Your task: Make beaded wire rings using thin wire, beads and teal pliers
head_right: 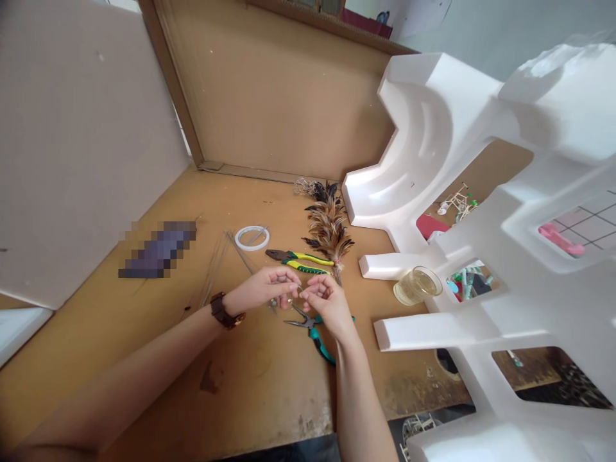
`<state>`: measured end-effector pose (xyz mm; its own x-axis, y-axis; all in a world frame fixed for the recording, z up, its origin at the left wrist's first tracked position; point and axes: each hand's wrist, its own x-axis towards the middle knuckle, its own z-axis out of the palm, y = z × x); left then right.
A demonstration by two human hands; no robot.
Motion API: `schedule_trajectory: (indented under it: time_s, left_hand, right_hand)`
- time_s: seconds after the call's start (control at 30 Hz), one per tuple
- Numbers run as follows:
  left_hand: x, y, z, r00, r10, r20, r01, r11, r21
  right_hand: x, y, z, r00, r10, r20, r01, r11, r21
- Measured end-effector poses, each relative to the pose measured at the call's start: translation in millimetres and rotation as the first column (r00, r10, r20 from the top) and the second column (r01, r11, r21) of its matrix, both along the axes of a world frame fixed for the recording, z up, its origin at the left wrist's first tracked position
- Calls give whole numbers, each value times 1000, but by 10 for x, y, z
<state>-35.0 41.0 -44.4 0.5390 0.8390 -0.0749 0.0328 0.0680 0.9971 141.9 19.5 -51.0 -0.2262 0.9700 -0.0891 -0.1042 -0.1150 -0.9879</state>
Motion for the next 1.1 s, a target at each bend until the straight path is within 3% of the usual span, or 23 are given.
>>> schedule_trajectory:
  time_s: [0.27, 0.37, 0.43, 0.53, 0.6, 0.7, 0.93, 1.0, 1.1]
  left_hand:
    - [40, -52, 22, 987, 115, -109, -102, 988, 116]
    - [8, -40, 33, 989, 108, -105, -100, 992, 76]
    - [-12, -31, 28, 991, 106, -83, -105, 994, 22]
    - [-17, -29, 24, 996, 82, -35, -84, 995, -58]
    - [-7, -39, 35, 998, 68, -1, -68, 994, -84]
    - [7, -60, 64, 998, 59, 34, -55, 993, -100]
    - [-10, -82, 104, 994, 56, 98, -40, 987, -156]
    - [-15, -87, 115, 991, 59, 122, -36, 982, -185]
    - [-23, -90, 132, 988, 59, 141, -25, 973, -229]
  right_hand:
    - [-57, -93, 56, 999, -13, 51, 13, 1000, 8]
    - [33, -217, 118, 957, -100, 274, 70, 991, 115]
    - [140, -326, 169, 818, -151, 555, 15, 970, 242]
    - [295, -487, 213, 452, -125, 883, -257, 930, 264]
    - [361, -563, 197, 231, -86, 969, -402, 899, 176]
    - [395, -610, 120, 31, -39, 999, -495, 868, 49]
    - [274, -575, -30, -173, -125, 977, -535, 845, 13]
    - [249, -569, -72, -192, -138, 972, -519, 855, 18]
    - [301, -558, -112, -158, -143, 977, -491, 870, 48]
